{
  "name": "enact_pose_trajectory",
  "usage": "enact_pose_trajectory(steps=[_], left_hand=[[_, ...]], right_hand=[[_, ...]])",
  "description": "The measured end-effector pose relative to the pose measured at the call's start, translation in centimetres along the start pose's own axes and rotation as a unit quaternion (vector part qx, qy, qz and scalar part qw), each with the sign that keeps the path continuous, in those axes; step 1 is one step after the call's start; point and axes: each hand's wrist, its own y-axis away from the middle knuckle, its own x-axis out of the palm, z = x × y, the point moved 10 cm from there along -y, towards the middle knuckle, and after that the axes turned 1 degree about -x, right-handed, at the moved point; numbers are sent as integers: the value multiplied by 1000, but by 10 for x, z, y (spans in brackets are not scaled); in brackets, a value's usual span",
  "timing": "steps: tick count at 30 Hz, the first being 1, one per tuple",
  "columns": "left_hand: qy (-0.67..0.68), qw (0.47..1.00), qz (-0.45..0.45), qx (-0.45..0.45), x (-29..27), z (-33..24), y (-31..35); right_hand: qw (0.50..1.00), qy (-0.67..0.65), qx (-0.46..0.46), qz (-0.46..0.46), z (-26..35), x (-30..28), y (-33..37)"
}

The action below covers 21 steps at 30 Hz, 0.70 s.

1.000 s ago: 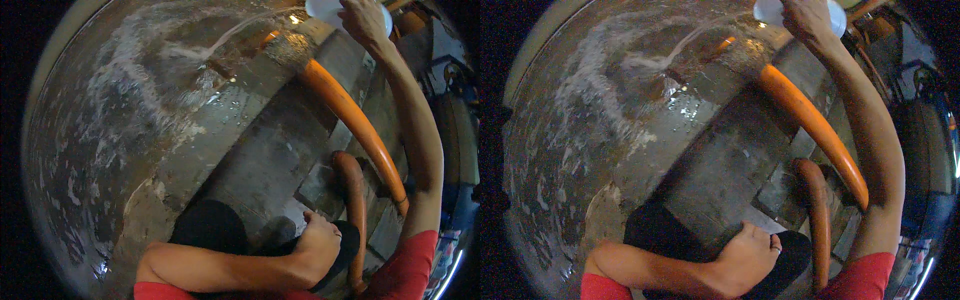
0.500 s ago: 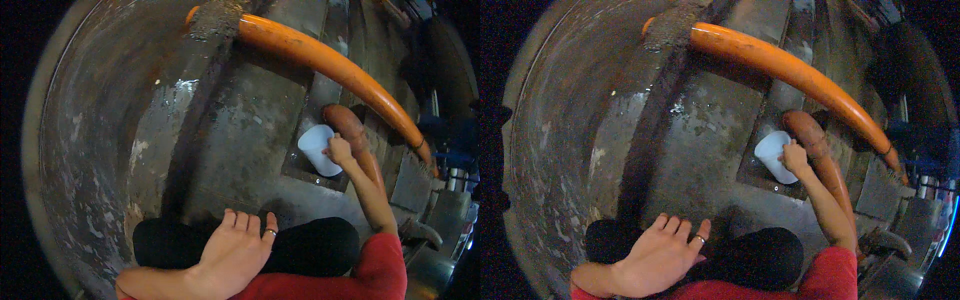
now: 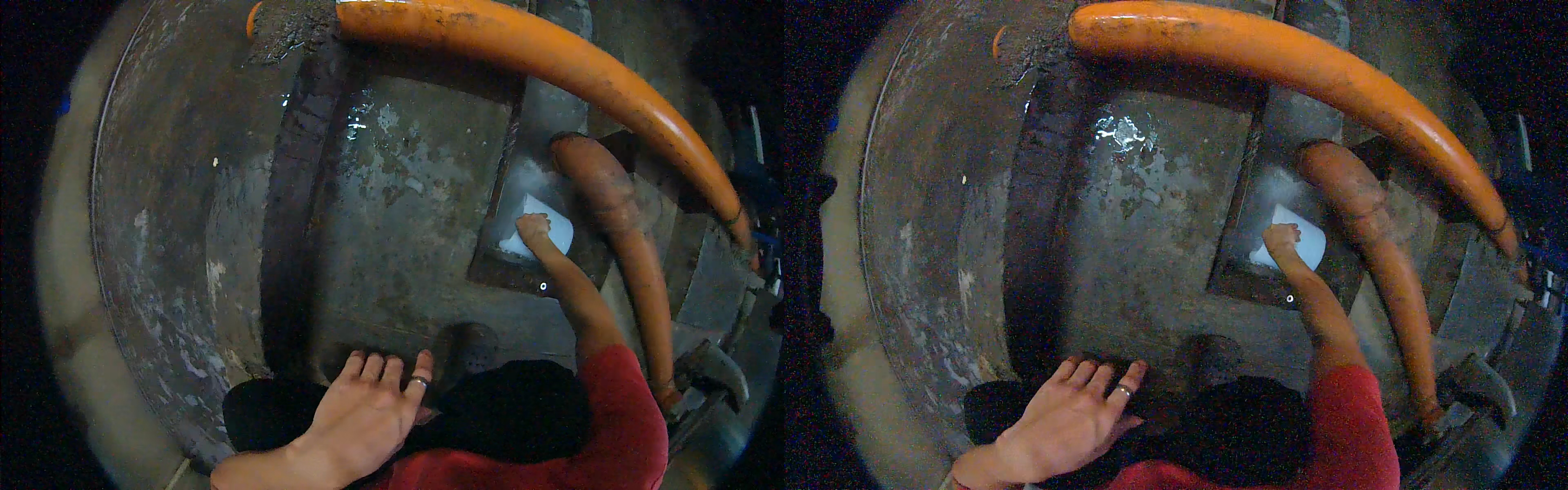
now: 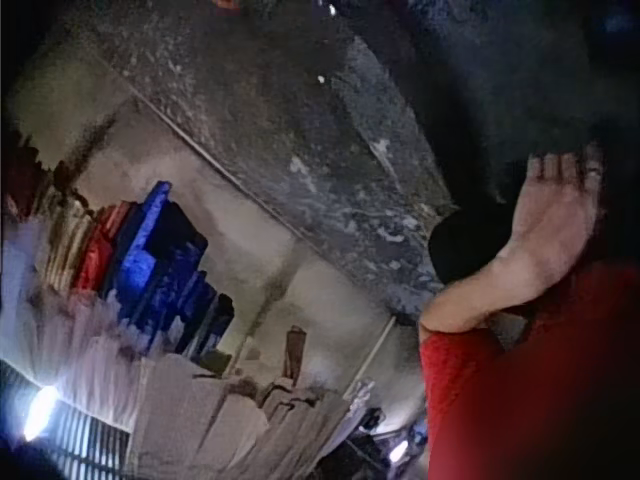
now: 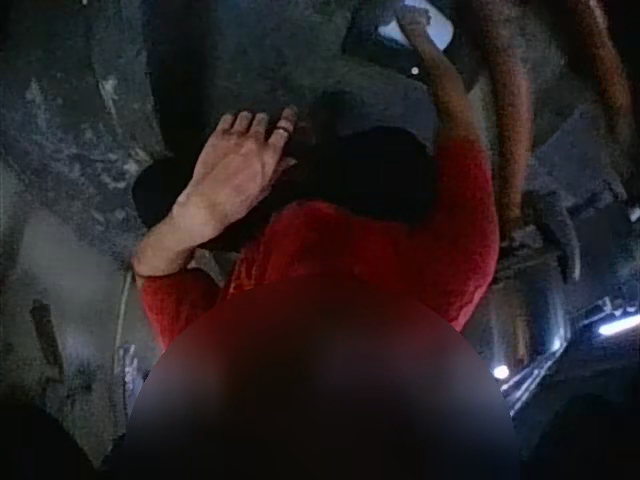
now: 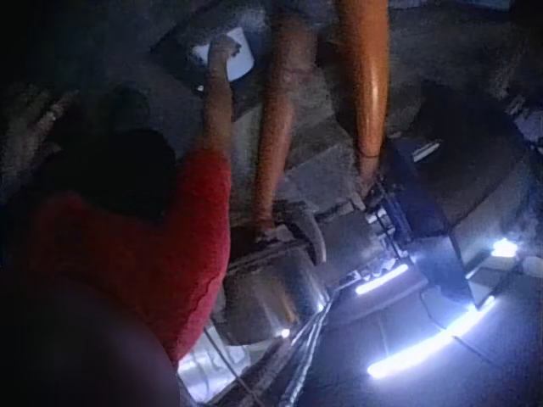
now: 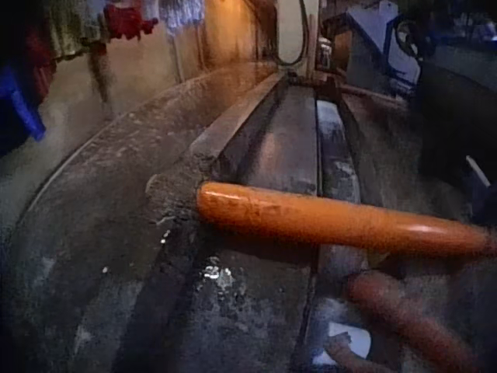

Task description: The person repeatedly scoops a white liquid from a rectangular basin using a small white cup and pours it onto a nearby concrete surface. The action is repeated multiple times in a consistent manner.

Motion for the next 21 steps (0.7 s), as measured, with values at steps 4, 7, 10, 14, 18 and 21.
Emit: enact_pose_trajectory(steps=[4,7,10,14,18,21], left_hand=[[7,998,43,-38,6,7,-6],[-6,999,-9,-52,-2,10,-4],[11,997,3,-70,4,11,4],[-13,997,-37,-65,1,-2,20],[1,999,-44,-28,7,-9,39],[-42,996,-75,-32,7,-10,57]], right_hand=[[991,-43,129,-3,-4,4,-27],[985,8,175,-6,-8,2,-35],[982,-66,175,-6,-13,-10,-29],[990,-126,53,-43,-16,-55,-12],[946,-273,72,-161,-53,-92,11],[874,-347,74,-333,-68,-101,59]])
